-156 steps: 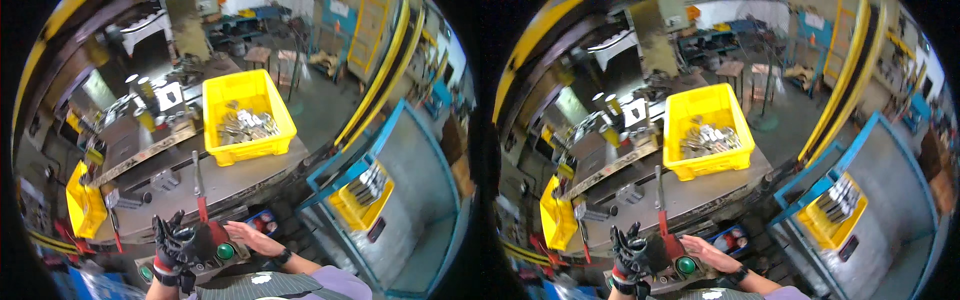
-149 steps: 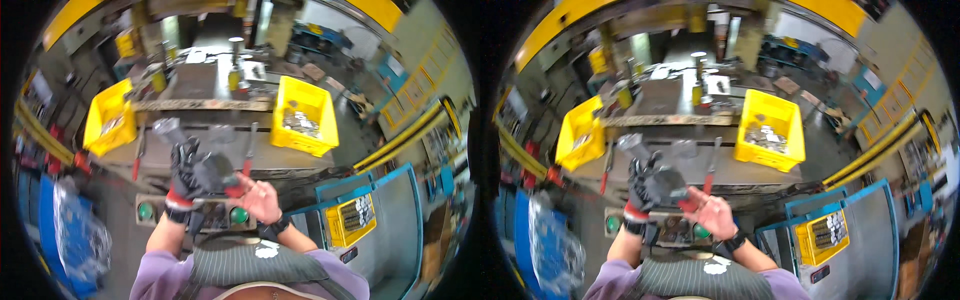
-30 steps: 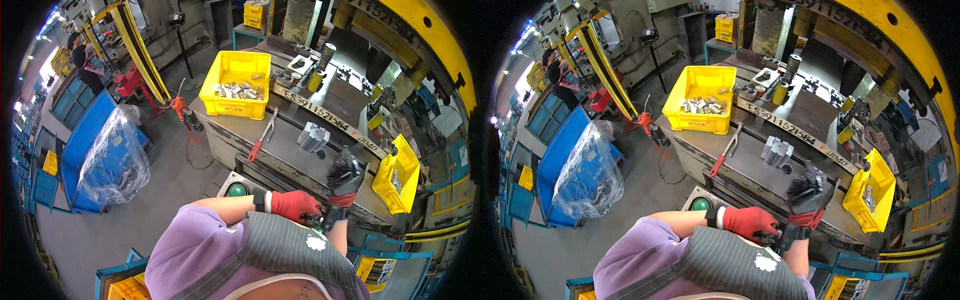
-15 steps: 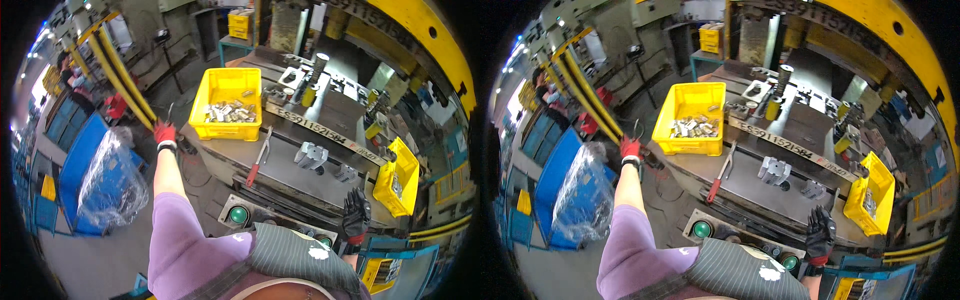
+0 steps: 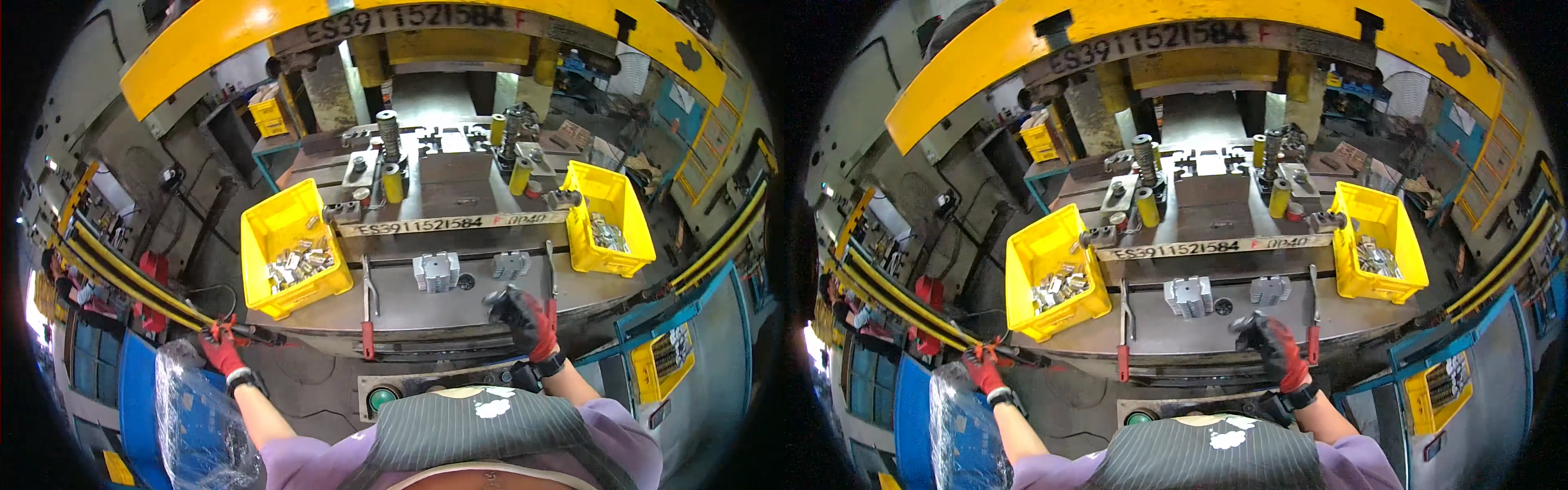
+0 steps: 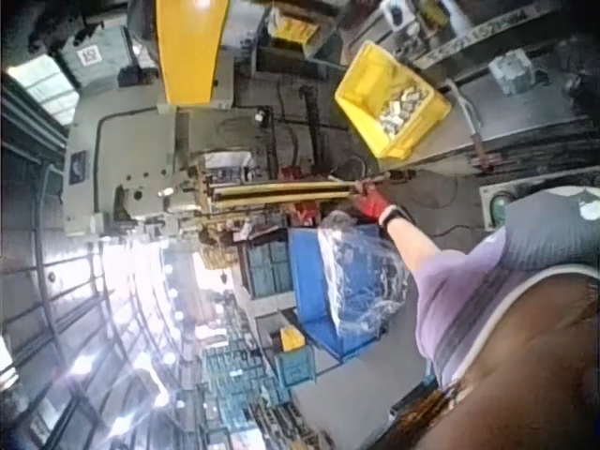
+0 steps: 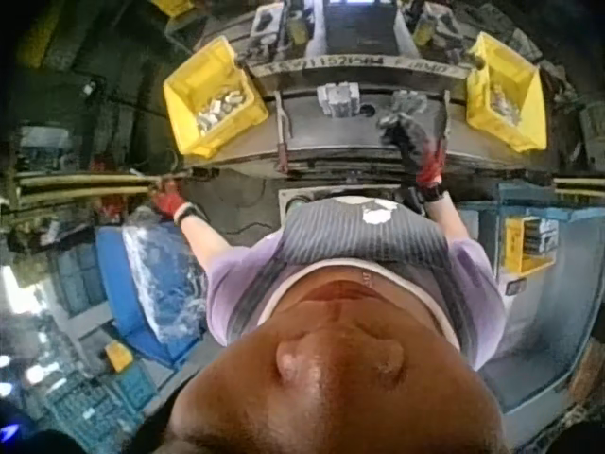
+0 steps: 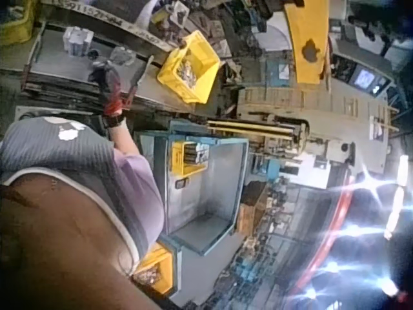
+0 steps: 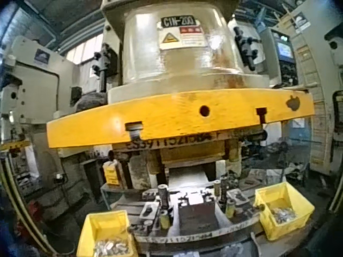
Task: The person operates a hydraulic press machine in a workshop. They use a pair of long metal tongs to pick up small metal parts from a yellow bin on the left, place them into the press mold, and then use the tongs to retrieve the processed parts and place them into a yellow bin on the right. This cycle is repeated continuously throughout the video.
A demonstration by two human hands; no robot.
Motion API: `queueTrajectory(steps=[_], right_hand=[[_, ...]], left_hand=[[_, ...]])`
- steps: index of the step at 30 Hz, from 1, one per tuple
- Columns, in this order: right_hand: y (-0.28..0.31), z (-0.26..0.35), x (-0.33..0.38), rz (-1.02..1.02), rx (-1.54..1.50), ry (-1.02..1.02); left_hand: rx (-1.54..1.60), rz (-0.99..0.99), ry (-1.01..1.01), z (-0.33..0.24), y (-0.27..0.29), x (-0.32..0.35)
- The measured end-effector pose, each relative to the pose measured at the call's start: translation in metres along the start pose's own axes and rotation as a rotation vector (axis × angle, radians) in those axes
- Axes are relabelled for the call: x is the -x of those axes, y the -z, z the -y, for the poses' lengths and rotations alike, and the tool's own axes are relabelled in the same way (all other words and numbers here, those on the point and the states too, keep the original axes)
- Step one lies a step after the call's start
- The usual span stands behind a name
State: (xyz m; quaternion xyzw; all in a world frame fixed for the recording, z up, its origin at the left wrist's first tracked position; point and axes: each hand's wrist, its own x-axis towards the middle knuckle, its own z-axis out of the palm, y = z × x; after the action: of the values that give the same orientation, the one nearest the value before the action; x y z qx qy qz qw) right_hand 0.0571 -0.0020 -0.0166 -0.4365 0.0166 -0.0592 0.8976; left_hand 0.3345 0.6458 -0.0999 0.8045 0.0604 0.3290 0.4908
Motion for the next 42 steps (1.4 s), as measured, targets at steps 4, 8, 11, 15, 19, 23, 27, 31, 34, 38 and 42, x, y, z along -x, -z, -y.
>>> queueTrajectory(steps=[4, 8, 11, 15, 19, 23, 27, 31, 34, 38, 42], right_hand=[[0.015, -0.03, 0.006, -0.094, 0.9, 0.079], [-0.065, -0.024, -0.02, 0.179, 1.055, 0.265], [-0.113, -0.027, -0.037, 0.295, 1.321, 0.472], [-0.138, -0.05, -0.046, 0.241, 1.195, 0.5], [-0.117, -0.043, -0.058, 0.133, 1.315, 0.588], [-0.09, -0.055, -0.091, -0.094, 0.363, 0.504], [-0.066, -0.028, -0.124, -0.078, 0.416, 0.471], [-0.064, 0.01, -0.159, 0.02, 0.487, 0.258], [-0.032, 0.021, -0.203, 0.045, -0.009, -0.089], [-0.03, 0.047, -0.238, -0.03, -0.122, -0.123], [-0.051, 0.063, -0.226, -0.106, 0.097, -0.083]], left_hand=[[-0.139, -0.061, -0.251, -0.154, -0.002, 0.054], [0.136, 0.224, -0.432, -0.278, -0.006, 0.111], [0.363, 0.546, -0.321, -0.346, -0.051, 0.158], [0.433, 0.704, -0.32, -0.366, -0.116, 0.204], [0.748, 0.888, -0.028, -0.363, -0.156, 0.222], [0.828, 0.961, -0.214, -0.326, -0.195, 0.258], [0.547, 1.199, 0.024, -0.271, -0.217, 0.281], [0.447, 0.957, -0.126, -0.274, -0.215, 0.286], [0.652, 1.02, -0.093, -0.326, -0.207, 0.267], [0.595, 0.952, -0.361, -0.353, -0.214, 0.255], [0.689, 1.005, -0.237, -0.362, -0.217, 0.254]])
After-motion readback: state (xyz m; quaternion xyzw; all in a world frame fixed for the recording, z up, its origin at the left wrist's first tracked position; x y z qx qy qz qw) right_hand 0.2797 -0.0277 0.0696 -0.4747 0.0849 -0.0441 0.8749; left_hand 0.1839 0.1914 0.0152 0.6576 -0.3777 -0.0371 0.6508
